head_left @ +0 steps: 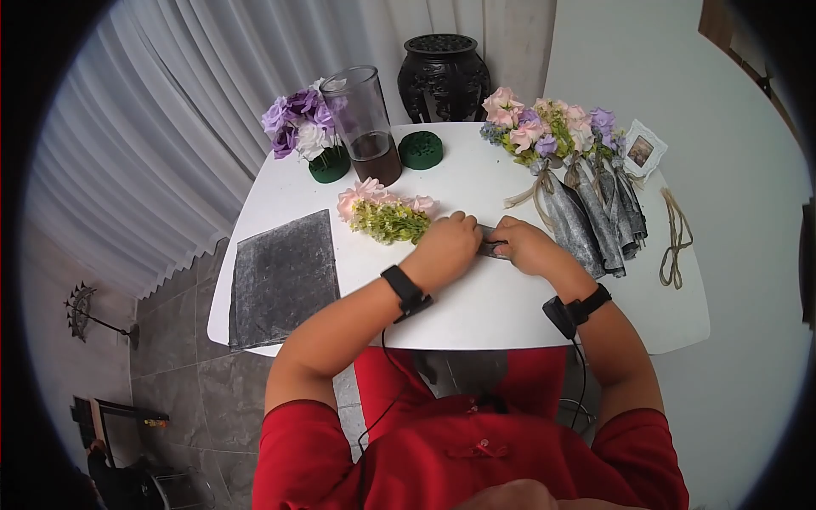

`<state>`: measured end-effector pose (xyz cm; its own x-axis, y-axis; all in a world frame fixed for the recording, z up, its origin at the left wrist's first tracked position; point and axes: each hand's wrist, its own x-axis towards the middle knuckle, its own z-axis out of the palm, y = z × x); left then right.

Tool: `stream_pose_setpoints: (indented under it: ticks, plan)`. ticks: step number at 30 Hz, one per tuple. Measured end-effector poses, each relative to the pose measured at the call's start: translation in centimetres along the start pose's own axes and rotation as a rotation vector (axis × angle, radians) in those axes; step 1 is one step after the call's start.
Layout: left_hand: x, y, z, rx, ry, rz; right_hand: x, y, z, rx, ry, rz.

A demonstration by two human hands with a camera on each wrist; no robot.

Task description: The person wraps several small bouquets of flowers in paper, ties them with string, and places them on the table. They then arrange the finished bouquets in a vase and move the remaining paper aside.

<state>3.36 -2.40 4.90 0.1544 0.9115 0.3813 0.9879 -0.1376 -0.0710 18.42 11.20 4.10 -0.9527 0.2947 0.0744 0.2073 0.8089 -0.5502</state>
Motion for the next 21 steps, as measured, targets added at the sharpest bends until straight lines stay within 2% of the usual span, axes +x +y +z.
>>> stream_pose_setpoints:
  ticks: [4, 7, 9, 12, 15, 19, 21]
  plan:
    - [-1.1, 2.1, 0.1, 0.221, 0.026, 0.038, -0.3, 0.0, 0.6, -0.009, 0.055, -0.039]
    - [-0.6, 2.4, 0.4, 0.256, 0.038, -0.011, -0.9, -0.5, 0.9, -0.095, 0.098, -0.064]
    - [-0.2, 2.1, 0.5, 0.273, 0.038, -0.016, -1.4, -1.3, 1.0, -0.102, 0.275, -0.084]
    - [0.4, 1.1, 0.8, 0.201, -0.008, -0.034, -2.4, -2.6, 0.5, -0.211, 0.353, -0.180]
    - [1.2, -0.7, 0.7, 0.060, -0.021, -0.035, -2.3, -2.2, 0.2, -0.284, 0.256, -0.205]
    - [2.8, -2.3, 0.5, -0.071, -0.141, -0.071, -1.4, -1.2, 0.2, -0.361, 0.203, -0.218]
    - [3.7, -2.9, 0.2, -0.121, -0.351, -0.148, -0.9, -0.9, 0.3, -0.381, 0.179, -0.192]
